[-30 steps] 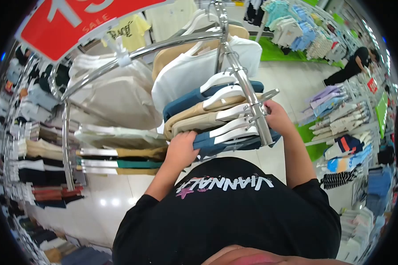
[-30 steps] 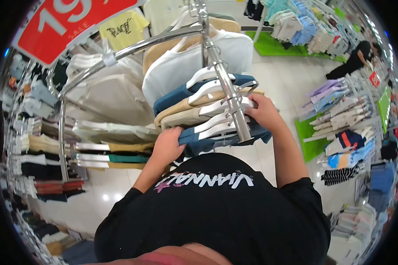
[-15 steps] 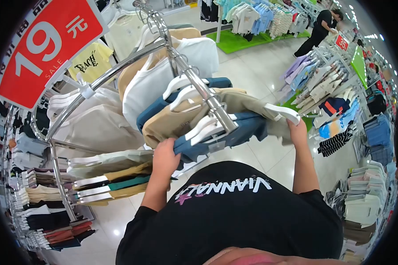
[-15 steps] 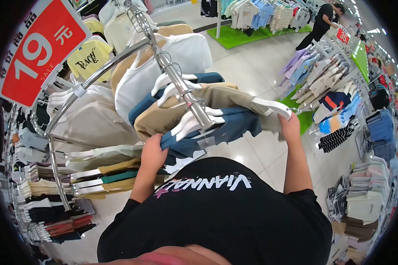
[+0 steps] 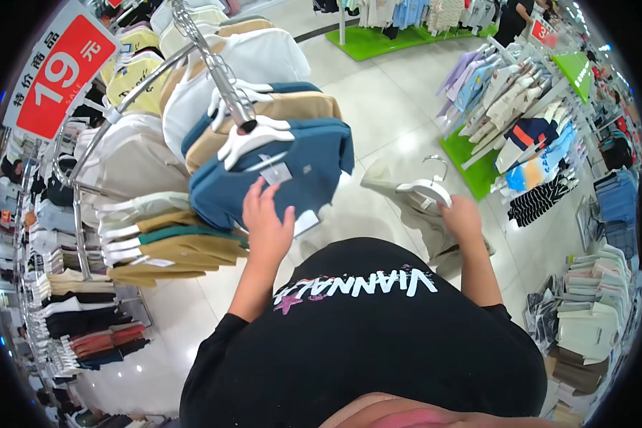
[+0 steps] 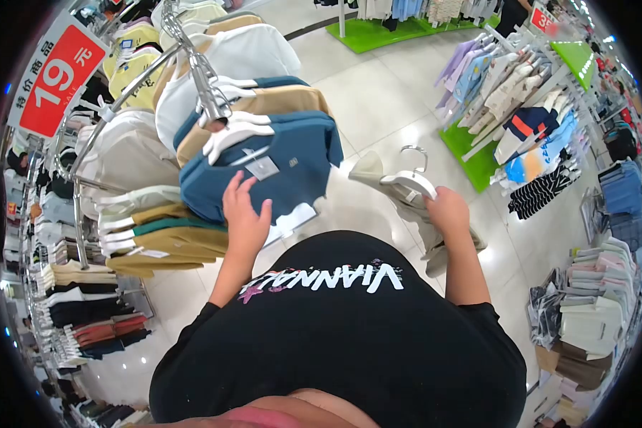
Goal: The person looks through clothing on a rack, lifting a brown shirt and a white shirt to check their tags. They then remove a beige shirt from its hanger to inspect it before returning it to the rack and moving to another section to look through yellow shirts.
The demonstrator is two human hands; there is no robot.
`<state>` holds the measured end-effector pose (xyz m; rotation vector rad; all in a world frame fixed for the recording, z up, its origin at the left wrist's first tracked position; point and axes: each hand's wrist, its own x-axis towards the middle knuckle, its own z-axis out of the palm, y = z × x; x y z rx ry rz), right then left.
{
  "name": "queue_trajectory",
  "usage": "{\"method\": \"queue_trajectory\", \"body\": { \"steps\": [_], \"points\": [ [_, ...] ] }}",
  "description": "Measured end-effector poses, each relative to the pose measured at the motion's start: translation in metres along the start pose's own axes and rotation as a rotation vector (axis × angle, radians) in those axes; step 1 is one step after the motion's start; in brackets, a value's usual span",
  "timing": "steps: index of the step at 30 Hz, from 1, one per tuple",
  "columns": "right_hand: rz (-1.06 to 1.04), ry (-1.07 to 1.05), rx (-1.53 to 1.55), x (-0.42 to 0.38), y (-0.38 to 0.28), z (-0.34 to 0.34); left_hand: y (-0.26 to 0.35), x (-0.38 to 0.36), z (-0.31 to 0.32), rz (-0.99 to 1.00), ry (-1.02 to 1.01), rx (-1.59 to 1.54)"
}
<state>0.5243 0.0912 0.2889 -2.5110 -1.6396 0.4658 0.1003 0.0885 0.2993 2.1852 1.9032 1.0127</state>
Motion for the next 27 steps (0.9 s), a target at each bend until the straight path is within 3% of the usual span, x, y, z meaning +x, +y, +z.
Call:
{"method": "queue_trajectory", "body": {
  "steps": [5,9,10,11,12,13,15,17,19,21,22,23,25,27],
  "points": [
    [-0.291,-0.137,0.024,-0.022,0.028,-0.016,0.073,-0.037,0.020,0.087,-0.266,-0.196],
    [-0.458,-0.215,0.133,-0.037,0.011,-0.043,0.115,-0.058,0.022,0.131,-0.355,-0.152],
    [-0.531,-0.251,0.175,-0.040,0.004,-0.051,0.119,-0.061,0.024,0.197,-0.292,-0.126],
    [-0.606,-0.286,0.218,-0.042,-0.001,-0.053,0.126,-0.061,0.021,0.187,-0.294,-0.119],
    [-0.611,-0.298,0.220,-0.040,-0.005,-0.051,0.134,-0.061,0.014,0.029,-0.466,-0.084],
    [-0.658,-0.259,0.262,-0.039,-0.008,-0.048,0.139,-0.062,0.011,-0.133,-0.637,-0.050],
    [-0.712,-0.228,0.308,-0.046,-0.013,-0.037,0.137,-0.073,0.011,-0.102,-0.588,-0.070],
    [-0.802,0.353,0.542,-0.052,-0.019,-0.020,0.145,-0.072,0.001,-0.180,-0.623,0.020],
    [-0.838,0.406,0.540,-0.062,-0.017,-0.011,0.147,-0.078,-0.005,-0.227,-0.599,0.034],
    [-0.938,0.208,0.635,-0.073,-0.015,0.006,0.148,-0.084,-0.010,-0.297,-0.568,0.063],
    [-0.891,-0.024,0.627,-0.080,-0.015,0.011,0.148,-0.089,-0.012,-0.306,-0.569,0.065],
    [-0.895,-0.030,0.627,-0.086,-0.018,0.015,0.147,-0.093,-0.013,-0.321,-0.552,0.055],
    [-0.788,-0.318,0.740,-0.095,-0.027,0.022,0.148,-0.098,-0.017,-0.338,-0.527,0.051],
    [-0.805,-0.313,0.713,-0.099,-0.035,0.024,0.153,-0.104,-0.021,-0.348,-0.504,-0.014]
  ]
}}
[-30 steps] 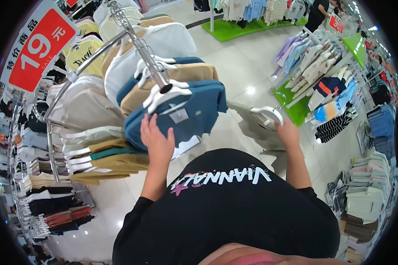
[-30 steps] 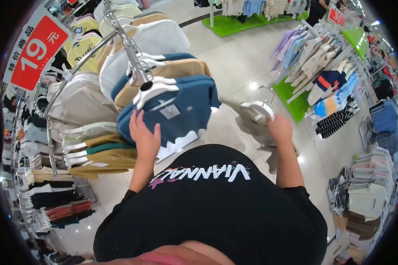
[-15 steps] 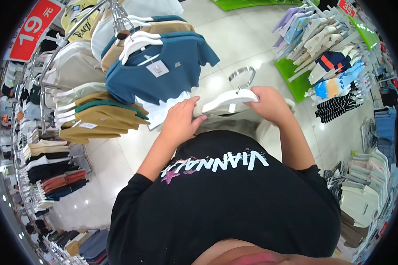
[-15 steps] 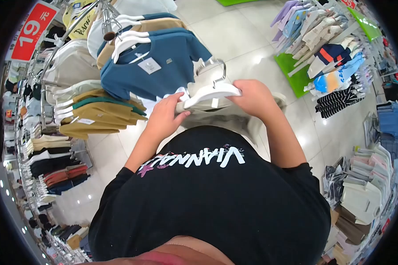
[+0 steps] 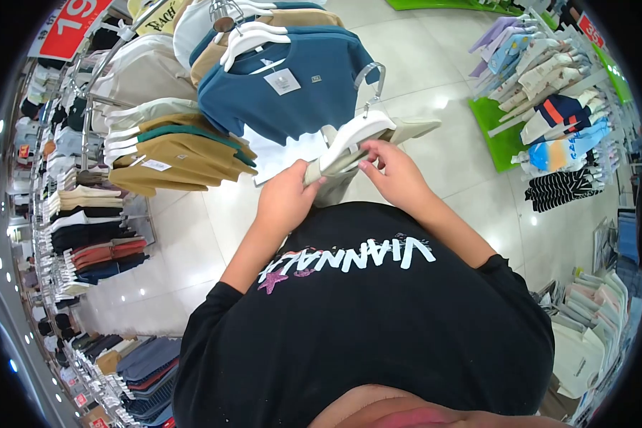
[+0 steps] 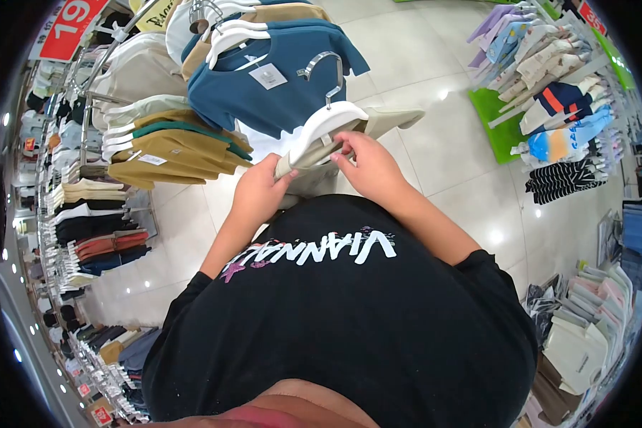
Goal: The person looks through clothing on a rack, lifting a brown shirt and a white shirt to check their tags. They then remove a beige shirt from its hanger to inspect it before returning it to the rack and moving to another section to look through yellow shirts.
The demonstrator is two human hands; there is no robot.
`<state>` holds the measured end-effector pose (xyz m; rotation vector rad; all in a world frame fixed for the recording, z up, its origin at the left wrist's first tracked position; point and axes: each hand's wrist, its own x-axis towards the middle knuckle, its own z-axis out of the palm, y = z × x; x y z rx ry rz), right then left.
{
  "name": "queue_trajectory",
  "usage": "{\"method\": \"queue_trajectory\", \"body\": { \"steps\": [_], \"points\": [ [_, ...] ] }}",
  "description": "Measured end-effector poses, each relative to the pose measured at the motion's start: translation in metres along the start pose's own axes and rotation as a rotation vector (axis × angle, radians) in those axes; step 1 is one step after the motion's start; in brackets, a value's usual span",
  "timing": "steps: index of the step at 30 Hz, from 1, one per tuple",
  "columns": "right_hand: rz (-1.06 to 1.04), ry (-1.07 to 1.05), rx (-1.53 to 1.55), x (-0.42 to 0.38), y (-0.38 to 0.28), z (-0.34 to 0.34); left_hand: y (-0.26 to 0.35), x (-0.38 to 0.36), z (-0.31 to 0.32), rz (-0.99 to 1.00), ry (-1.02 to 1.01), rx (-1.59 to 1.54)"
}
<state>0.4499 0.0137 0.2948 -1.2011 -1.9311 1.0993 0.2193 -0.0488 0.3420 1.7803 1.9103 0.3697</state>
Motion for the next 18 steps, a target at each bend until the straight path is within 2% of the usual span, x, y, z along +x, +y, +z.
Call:
{"method": "queue_trajectory", "body": {
  "steps": [2,5,9,12,14,18],
  "points": [
    [0.106,-0.054,0.103,0.006,-0.004,0.004,0.002,-0.006,0.003,0.019,0.002,-0.018],
    [0.182,-0.049,0.074,0.012,0.001,0.011,0.007,-0.013,0.011,0.031,-0.020,-0.071],
    [0.219,-0.086,0.137,0.011,0.019,0.022,0.007,-0.019,0.023,0.037,-0.049,-0.112],
    [0.237,-0.132,0.299,0.007,0.023,0.024,0.004,-0.019,0.025,0.036,-0.065,-0.108],
    [0.251,-0.066,0.442,0.002,0.023,0.024,0.005,-0.020,0.028,0.039,-0.071,-0.113],
    [0.269,0.096,0.525,-0.004,0.014,0.018,0.011,-0.017,0.032,0.056,-0.119,-0.124]
  ]
}}
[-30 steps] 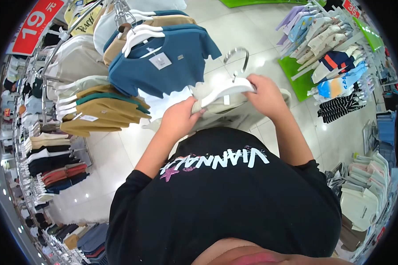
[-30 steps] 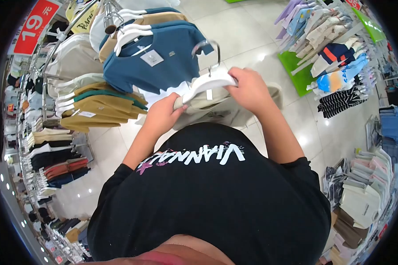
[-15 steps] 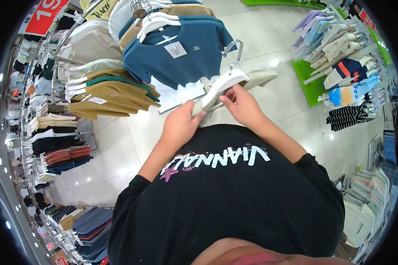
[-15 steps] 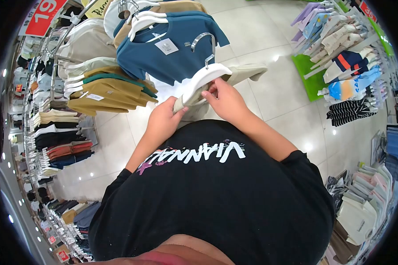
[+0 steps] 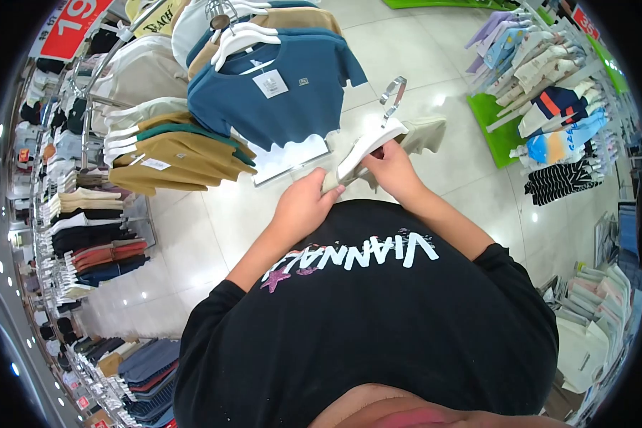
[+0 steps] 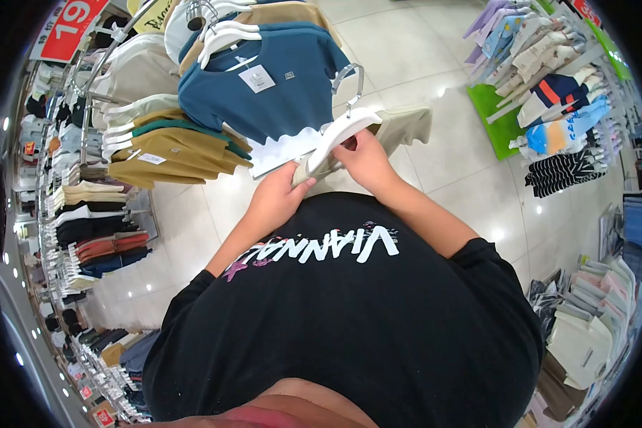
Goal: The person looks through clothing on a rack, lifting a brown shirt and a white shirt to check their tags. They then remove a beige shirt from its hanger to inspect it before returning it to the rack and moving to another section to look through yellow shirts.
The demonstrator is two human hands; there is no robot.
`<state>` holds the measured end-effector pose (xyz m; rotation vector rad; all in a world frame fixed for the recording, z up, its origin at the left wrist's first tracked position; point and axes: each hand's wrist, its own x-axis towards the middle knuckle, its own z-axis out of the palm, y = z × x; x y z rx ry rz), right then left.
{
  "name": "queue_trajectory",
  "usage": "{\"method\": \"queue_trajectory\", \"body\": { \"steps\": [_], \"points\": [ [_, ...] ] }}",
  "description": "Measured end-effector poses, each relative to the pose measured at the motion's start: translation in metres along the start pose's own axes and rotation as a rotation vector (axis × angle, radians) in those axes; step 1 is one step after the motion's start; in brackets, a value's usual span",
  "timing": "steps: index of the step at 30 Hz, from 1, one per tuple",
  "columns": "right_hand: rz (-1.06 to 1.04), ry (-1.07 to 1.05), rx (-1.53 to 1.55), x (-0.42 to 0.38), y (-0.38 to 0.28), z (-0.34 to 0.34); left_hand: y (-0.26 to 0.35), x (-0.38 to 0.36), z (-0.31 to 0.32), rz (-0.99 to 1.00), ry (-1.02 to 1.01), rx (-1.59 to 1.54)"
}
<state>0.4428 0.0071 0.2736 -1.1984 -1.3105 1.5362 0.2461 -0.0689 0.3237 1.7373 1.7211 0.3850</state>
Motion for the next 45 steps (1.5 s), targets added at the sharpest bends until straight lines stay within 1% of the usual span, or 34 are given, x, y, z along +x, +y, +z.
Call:
{"method": "queue_trajectory", "body": {
  "steps": [2,3,5,6,9,11,12,13,14,15,16,17,18,20,21,23,24,25,26,27,28,30,31,33,34,35,36,38,39,41,43,45],
  "points": [
    [-0.033,0.052,-0.107,-0.001,0.000,-0.003,0.006,0.001,0.002,0.023,-0.017,-0.003],
    [-0.036,0.060,-0.106,0.000,0.005,-0.005,0.010,0.002,0.001,0.037,-0.032,-0.008],
    [0.044,-0.020,-0.167,0.002,0.019,-0.011,0.015,0.003,0.000,0.029,-0.069,0.022],
    [0.044,-0.014,-0.166,0.001,0.026,-0.012,0.017,0.003,0.000,0.014,-0.103,0.050],
    [0.018,-0.008,-0.079,-0.006,0.026,-0.013,0.013,0.003,0.003,0.024,-0.097,0.006],
    [0.043,-0.132,0.046,-0.017,0.012,-0.017,-0.001,0.004,0.010,0.031,-0.058,-0.048],
    [0.042,-0.132,0.046,-0.019,0.015,-0.018,-0.008,0.004,0.013,0.037,-0.020,-0.103],
    [-0.028,-0.161,0.080,-0.022,0.017,-0.020,-0.008,0.003,0.012,0.037,-0.020,-0.103],
    [-0.098,-0.189,0.115,-0.025,0.019,-0.020,-0.008,0.002,0.011,-0.028,-0.006,-0.186],
    [-0.098,-0.189,0.115,-0.029,0.018,-0.020,-0.009,0.000,0.010,-0.093,0.007,-0.270],
    [-0.088,-0.222,0.221,-0.034,0.013,-0.020,-0.012,-0.001,0.010,-0.093,0.006,-0.270],
    [-0.078,-0.255,0.326,-0.036,0.010,-0.019,-0.017,-0.001,0.013,-0.079,0.048,-0.304],
    [-0.078,-0.256,0.325,-0.037,0.012,-0.020,-0.021,-0.001,0.014,-0.064,0.090,-0.338],
    [-0.066,-0.307,0.497,-0.036,0.018,-0.022,-0.024,-0.003,0.016,-0.059,0.092,-0.350],
    [-0.066,-0.309,0.495,-0.038,0.020,-0.022,-0.025,-0.005,0.016,-0.055,0.092,-0.362],
    [-0.111,-0.315,0.596,-0.041,0.021,-0.022,-0.022,-0.009,0.015,-0.035,0.102,-0.360],
    [-0.106,-0.317,0.597,-0.042,0.022,-0.021,-0.020,-0.010,0.014,-0.014,0.110,-0.357],
    [-0.168,-0.263,0.544,-0.043,0.021,-0.021,-0.019,-0.012,0.014,-0.018,0.109,-0.359],
    [-0.230,-0.210,0.491,-0.044,0.021,-0.021,-0.019,-0.014,0.014,-0.037,0.109,-0.433],
    [-0.227,-0.211,0.490,-0.044,0.021,-0.021,-0.019,-0.015,0.015,-0.056,0.108,-0.508],
    [-0.238,-0.182,0.513,-0.043,0.022,-0.022,-0.020,-0.016,0.016,-0.057,0.108,-0.509],
    [-0.248,-0.153,0.536,-0.045,0.021,-0.021,-0.023,-0.018,0.020,0.000,0.131,-0.600],
    [-0.248,-0.157,0.575,-0.046,0.020,-0.020,-0.022,-0.019,0.019,-0.002,0.131,-0.601],
    [-0.245,-0.163,0.615,-0.050,0.014,-0.018,-0.017,-0.024,0.016,-0.029,0.066,-0.434],
    [-0.238,-0.156,0.519,-0.053,0.009,-0.017,-0.019,-0.024,0.017,-0.030,0.066,-0.435],
    [-0.231,-0.147,0.423,-0.055,0.004,-0.016,-0.023,-0.024,0.020,-0.013,0.019,-0.335],
    [-0.229,-0.147,0.421,-0.056,-0.001,-0.015,-0.026,-0.025,0.022,0.004,-0.028,-0.235],
    [-0.021,-0.118,0.234,-0.059,-0.007,-0.012,-0.022,-0.027,0.021,0.001,-0.022,-0.235],
    [-0.019,-0.116,0.234,-0.059,-0.007,-0.012,-0.021,-0.028,0.021,0.000,-0.014,-0.234],
    [0.128,-0.097,0.141,-0.059,-0.008,-0.011,-0.030,-0.028,0.026,0.017,0.005,-0.253],
    [0.123,-0.119,0.144,-0.057,-0.005,-0.013,-0.033,-0.028,0.027,0.031,0.026,-0.272],
    [0.124,-0.140,0.148,-0.056,0.003,-0.016,-0.031,-0.030,0.024,-0.033,-0.057,-0.249]
  ]
}}
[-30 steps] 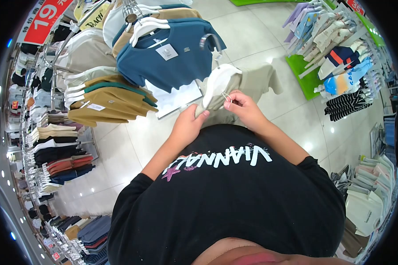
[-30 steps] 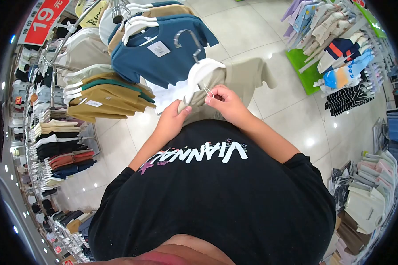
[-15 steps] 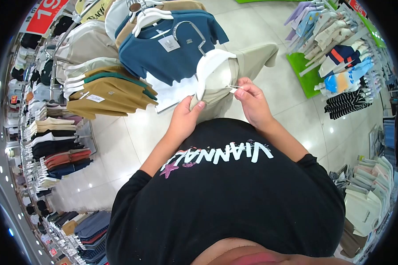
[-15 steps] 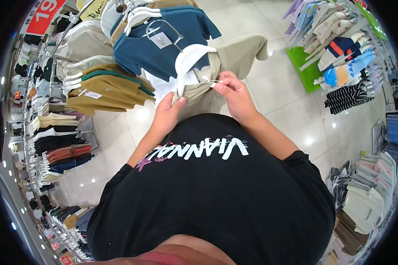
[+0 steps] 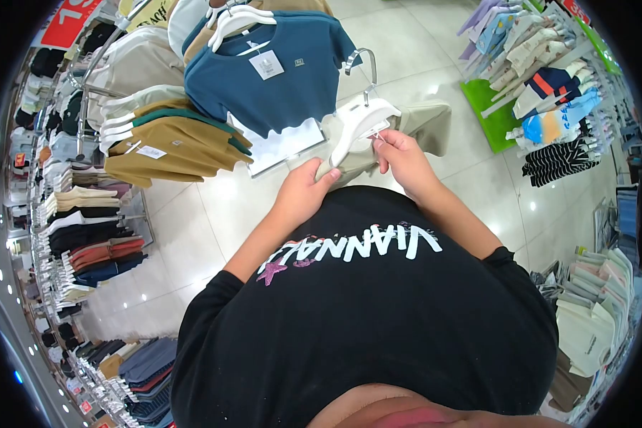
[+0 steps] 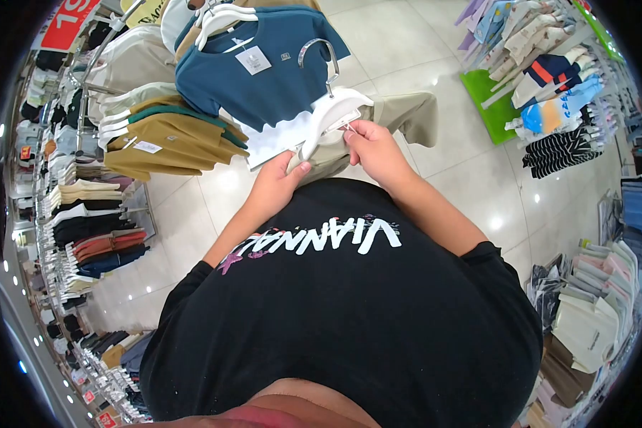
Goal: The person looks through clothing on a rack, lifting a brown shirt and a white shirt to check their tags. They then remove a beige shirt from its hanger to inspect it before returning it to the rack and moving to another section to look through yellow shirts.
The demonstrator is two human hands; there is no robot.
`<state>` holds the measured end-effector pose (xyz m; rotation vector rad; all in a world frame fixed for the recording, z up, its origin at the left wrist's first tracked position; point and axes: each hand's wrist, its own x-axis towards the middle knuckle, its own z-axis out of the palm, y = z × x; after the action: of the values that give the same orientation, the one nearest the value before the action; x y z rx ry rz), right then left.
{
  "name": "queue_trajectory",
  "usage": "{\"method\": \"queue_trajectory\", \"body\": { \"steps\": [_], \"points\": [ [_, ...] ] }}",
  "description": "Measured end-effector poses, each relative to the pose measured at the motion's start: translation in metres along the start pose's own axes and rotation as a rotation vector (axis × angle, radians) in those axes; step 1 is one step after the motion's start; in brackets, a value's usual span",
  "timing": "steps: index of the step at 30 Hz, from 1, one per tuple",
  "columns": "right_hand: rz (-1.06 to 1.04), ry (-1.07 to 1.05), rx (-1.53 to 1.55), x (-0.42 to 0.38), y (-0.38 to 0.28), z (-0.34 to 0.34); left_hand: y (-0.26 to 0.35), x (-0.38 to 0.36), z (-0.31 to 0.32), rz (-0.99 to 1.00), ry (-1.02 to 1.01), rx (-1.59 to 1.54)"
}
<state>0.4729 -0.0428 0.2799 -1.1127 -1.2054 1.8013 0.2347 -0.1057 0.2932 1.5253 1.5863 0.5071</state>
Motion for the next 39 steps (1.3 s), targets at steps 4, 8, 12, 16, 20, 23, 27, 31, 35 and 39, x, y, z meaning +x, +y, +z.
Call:
{"method": "queue_trajectory", "body": {
  "steps": [4,8,12,16,20,23,27,31,35,39],
  "points": [
    [-0.014,-0.032,0.032,0.000,0.000,0.002,-0.001,-0.002,0.000,-0.001,0.009,-0.061],
    [0.075,0.014,0.126,0.000,-0.003,0.011,-0.003,-0.005,0.001,0.048,0.128,-0.158],
    [0.054,-0.050,0.050,0.003,0.012,0.003,-0.008,-0.004,-0.001,-0.014,0.166,-0.235],
    [-0.136,-0.301,0.183,0.004,0.024,-0.007,-0.019,0.001,0.002,0.014,0.248,-0.362],
    [-0.083,-0.233,0.410,-0.003,0.015,-0.001,-0.018,0.001,-0.004,-0.005,0.256,-0.363],
    [-0.069,-0.046,0.473,-0.006,0.010,0.006,-0.016,0.003,-0.008,-0.009,0.262,-0.351],
    [-0.274,-0.298,0.583,0.005,0.024,-0.012,-0.017,0.008,-0.011,0.022,0.327,-0.569],
    [-0.170,-0.183,0.613,0.008,0.023,-0.010,-0.012,0.007,-0.021,0.004,0.359,-0.628],
    [-0.105,-0.188,0.581,0.008,0.022,-0.005,-0.005,0.007,-0.023,0.019,0.402,-0.671],
    [0.017,-0.163,0.320,0.012,0.021,0.009,-0.011,0.007,-0.025,0.052,0.428,-0.588]
  ]
}}
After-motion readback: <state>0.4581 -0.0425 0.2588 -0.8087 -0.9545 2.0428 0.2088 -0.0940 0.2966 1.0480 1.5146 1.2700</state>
